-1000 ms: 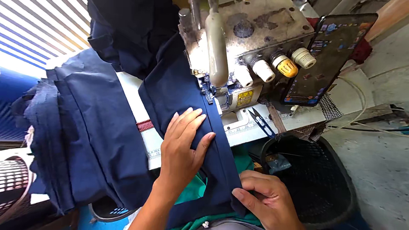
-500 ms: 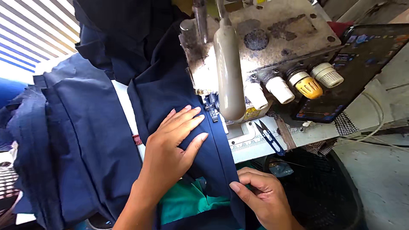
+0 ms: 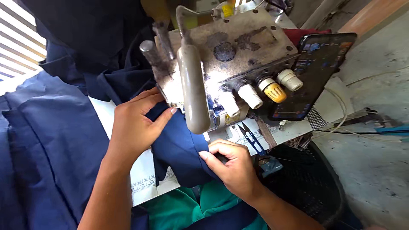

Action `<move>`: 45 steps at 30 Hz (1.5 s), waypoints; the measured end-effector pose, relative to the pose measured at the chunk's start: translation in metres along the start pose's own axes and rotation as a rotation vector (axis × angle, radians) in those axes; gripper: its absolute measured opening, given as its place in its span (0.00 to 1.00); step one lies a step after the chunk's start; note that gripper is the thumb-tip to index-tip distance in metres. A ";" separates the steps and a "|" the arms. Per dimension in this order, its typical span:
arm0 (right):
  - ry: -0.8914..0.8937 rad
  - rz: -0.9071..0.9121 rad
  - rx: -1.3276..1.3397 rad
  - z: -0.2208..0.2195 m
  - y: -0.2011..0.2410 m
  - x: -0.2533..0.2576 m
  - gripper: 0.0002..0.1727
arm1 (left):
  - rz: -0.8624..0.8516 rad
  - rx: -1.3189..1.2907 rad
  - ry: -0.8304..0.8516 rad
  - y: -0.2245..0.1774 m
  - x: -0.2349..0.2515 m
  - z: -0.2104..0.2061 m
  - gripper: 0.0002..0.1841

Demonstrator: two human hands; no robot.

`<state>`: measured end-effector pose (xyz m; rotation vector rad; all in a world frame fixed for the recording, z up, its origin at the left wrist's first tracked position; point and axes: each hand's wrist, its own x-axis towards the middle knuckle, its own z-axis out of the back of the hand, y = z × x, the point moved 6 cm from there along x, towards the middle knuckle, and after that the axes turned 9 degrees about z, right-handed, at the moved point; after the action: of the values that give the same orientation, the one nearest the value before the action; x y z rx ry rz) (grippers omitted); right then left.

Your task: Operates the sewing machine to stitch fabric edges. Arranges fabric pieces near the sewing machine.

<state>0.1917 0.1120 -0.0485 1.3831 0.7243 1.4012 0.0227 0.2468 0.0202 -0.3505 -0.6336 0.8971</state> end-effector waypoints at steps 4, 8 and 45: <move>-0.055 0.041 -0.040 -0.004 -0.001 0.005 0.10 | 0.010 0.028 -0.034 0.008 -0.001 0.001 0.16; 0.001 0.117 -0.192 0.002 0.003 -0.020 0.12 | 0.108 0.039 -0.195 -0.009 -0.052 0.015 0.17; 0.024 -0.278 0.304 0.013 0.005 -0.132 0.08 | 0.933 -1.278 0.258 -0.089 -0.259 -0.114 0.09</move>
<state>0.1835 -0.0140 -0.0900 1.4321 1.1354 1.1225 0.0310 -0.0176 -0.1132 -1.9980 -0.7398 1.1812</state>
